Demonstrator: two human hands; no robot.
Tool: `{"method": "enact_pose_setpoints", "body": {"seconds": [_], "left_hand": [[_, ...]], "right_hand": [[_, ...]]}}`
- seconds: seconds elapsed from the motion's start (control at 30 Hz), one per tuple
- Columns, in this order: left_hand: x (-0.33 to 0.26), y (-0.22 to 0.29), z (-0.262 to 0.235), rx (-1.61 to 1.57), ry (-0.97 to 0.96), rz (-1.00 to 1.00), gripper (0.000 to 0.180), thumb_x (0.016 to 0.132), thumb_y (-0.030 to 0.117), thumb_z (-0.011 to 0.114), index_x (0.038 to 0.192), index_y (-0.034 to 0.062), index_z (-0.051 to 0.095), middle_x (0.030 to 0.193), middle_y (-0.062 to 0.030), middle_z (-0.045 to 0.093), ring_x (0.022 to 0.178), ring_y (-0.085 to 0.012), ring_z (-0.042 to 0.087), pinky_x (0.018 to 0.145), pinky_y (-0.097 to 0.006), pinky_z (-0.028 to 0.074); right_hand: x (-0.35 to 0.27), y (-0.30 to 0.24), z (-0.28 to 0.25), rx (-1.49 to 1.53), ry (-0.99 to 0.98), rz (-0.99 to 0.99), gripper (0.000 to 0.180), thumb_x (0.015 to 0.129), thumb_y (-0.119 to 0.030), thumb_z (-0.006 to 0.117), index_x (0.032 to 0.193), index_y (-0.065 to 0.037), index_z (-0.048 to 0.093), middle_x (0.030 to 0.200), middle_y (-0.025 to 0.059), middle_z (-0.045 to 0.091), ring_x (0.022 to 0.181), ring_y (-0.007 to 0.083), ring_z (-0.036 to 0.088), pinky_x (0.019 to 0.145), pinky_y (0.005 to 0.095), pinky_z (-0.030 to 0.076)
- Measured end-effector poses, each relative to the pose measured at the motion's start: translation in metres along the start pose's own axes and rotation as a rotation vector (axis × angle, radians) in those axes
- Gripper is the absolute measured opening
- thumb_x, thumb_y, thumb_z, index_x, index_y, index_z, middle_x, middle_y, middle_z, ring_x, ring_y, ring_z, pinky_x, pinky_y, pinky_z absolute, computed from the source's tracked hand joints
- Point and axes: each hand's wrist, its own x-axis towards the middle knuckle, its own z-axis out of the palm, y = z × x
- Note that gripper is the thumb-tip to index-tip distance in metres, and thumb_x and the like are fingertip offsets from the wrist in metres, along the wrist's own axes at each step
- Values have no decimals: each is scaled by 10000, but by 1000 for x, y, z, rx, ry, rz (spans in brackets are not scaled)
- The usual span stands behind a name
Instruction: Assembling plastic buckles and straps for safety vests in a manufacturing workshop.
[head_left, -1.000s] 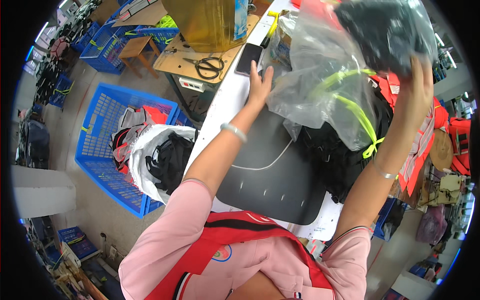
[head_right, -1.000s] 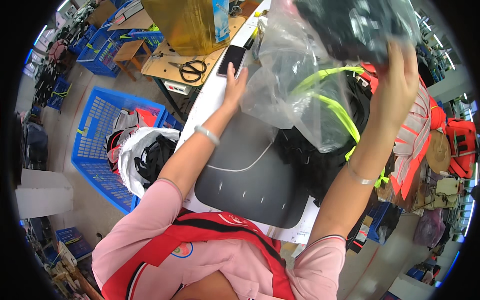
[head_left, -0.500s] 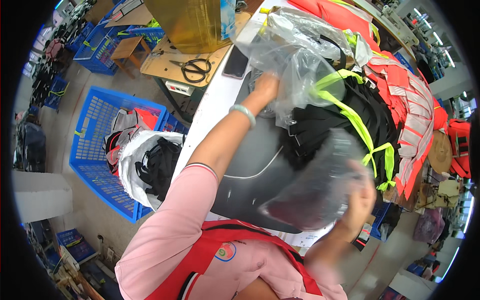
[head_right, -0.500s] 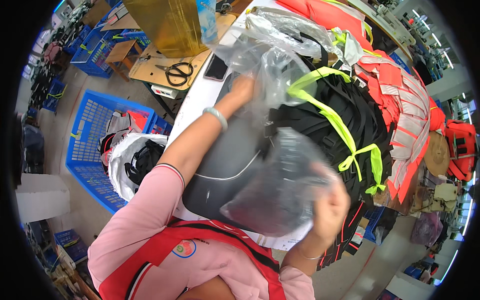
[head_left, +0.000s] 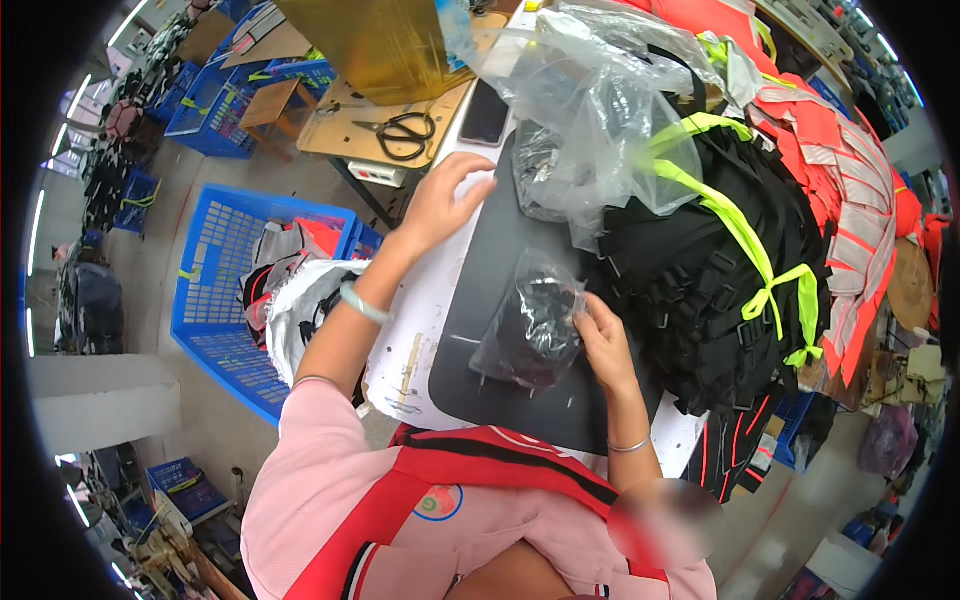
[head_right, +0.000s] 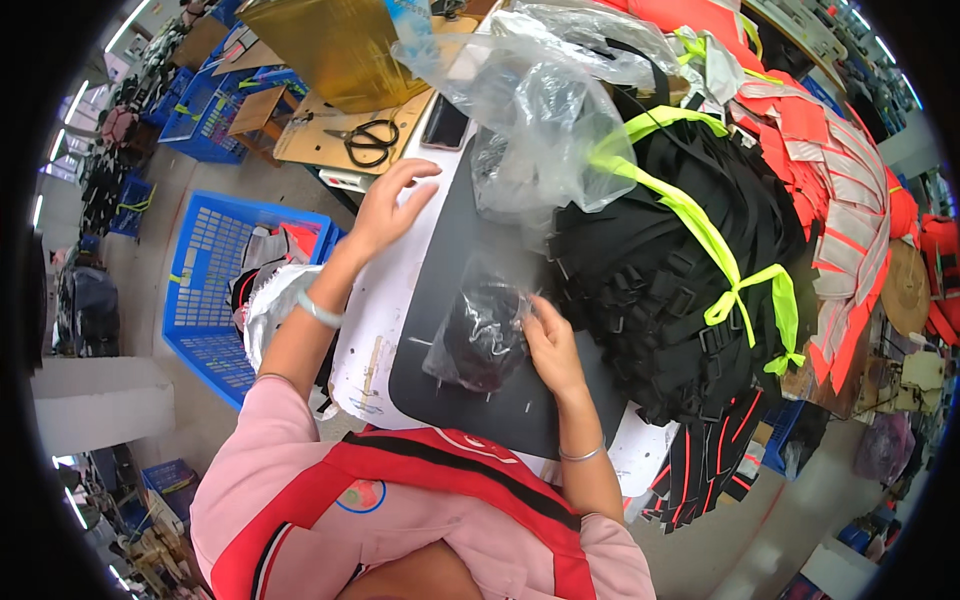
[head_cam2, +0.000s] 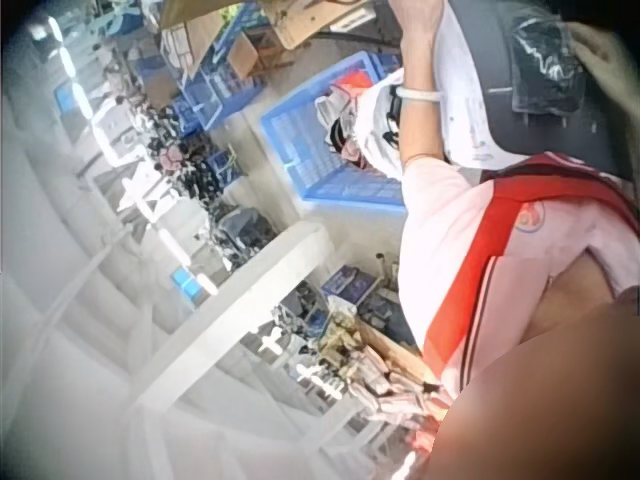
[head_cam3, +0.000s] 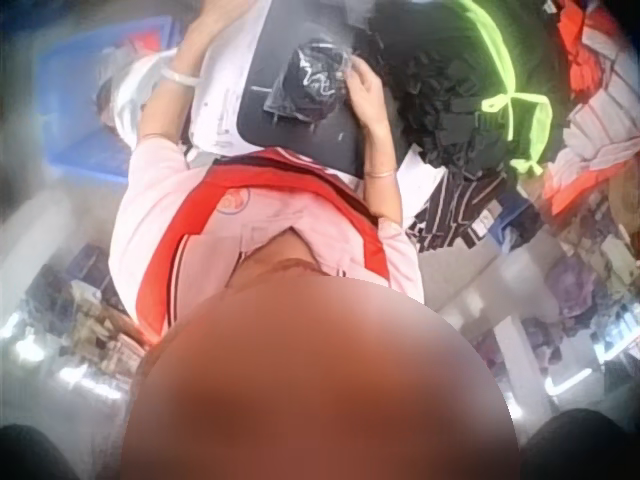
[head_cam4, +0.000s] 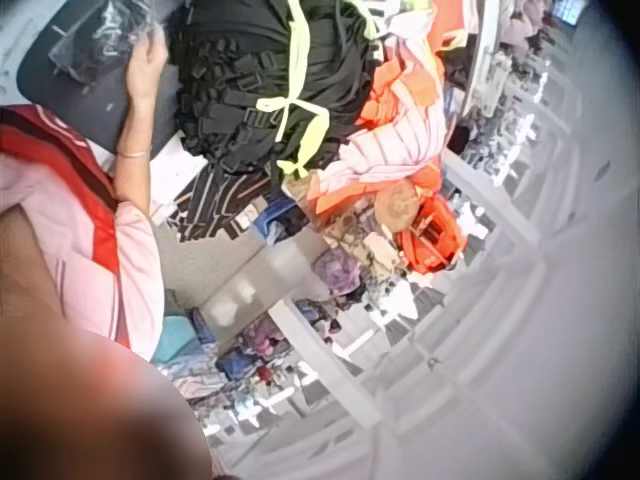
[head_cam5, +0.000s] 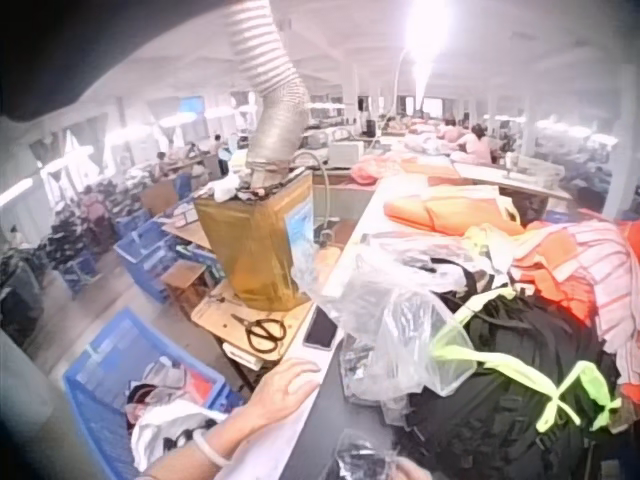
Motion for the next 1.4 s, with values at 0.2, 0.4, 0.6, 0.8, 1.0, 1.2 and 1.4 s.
{"method": "enact_pose_setpoints", "body": {"seconds": [0.2, 0.4, 0.6, 0.8, 1.0, 1.2, 1.4], "left_hand": [[-44, -52, -23, 409, 221, -24, 220, 780, 203, 686, 959, 78, 657, 1093, -124, 590, 1069, -299, 532, 915, -388, 409], [12, -118, -47, 664, 196, -268, 363, 801, 289, 649, 1112, 109, 603, 1088, -132, 581, 1052, -318, 531, 897, -433, 407], [52, -121, -47, 805, -367, -595, 416, 847, 195, 492, 1263, 193, 503, 1185, -121, 599, 1150, -297, 521, 959, -474, 309], [37, -132, -41, 861, -323, -529, 236, 824, 192, 519, 1056, 172, 561, 963, -130, 658, 965, -290, 610, 830, -418, 386], [-17, -136, -57, 497, 166, -359, 175, 770, 127, 554, 937, 91, 591, 703, -127, 563, 672, -293, 564, 635, -372, 444], [-45, -134, -83, -105, 311, -493, 341, 807, 119, 536, 1135, 76, 618, 722, -45, 583, 684, -162, 577, 613, -303, 434], [-119, -21, -66, -615, 286, -508, 211, 900, 102, 485, 1049, 15, 607, 872, -20, 609, 808, -101, 589, 771, -231, 426]], "right_hand": [[-11, 10, 0, -475, -174, 147, 374, 903, -145, 508, 1244, 7, 498, 837, 75, 630, 734, 192, 601, 688, 311, 477], [-13, -24, 16, -814, 127, -257, 378, 848, -90, 572, 1219, -35, 526, 1144, 194, 569, 1066, 360, 542, 893, 408, 441], [-33, -18, 16, -854, 84, -325, 250, 831, -72, 583, 1074, -16, 600, 1065, 162, 607, 1009, 340, 561, 883, 393, 441], [-42, -27, 10, -882, 137, -319, 223, 833, -67, 576, 1045, -10, 614, 1053, 150, 615, 999, 329, 565, 882, 388, 439], [-45, -40, 22, -839, 136, -363, 209, 833, -49, 573, 1032, -7, 620, 1044, 152, 619, 990, 328, 570, 873, 380, 444], [-42, -42, 50, -766, 28, -382, 207, 842, -60, 575, 1038, -20, 626, 1028, 147, 626, 988, 324, 577, 870, 373, 449], [-38, -44, 78, -521, -108, -305, 190, 875, -91, 561, 1034, -14, 631, 985, 126, 638, 913, 256, 610, 816, 310, 463]]}}
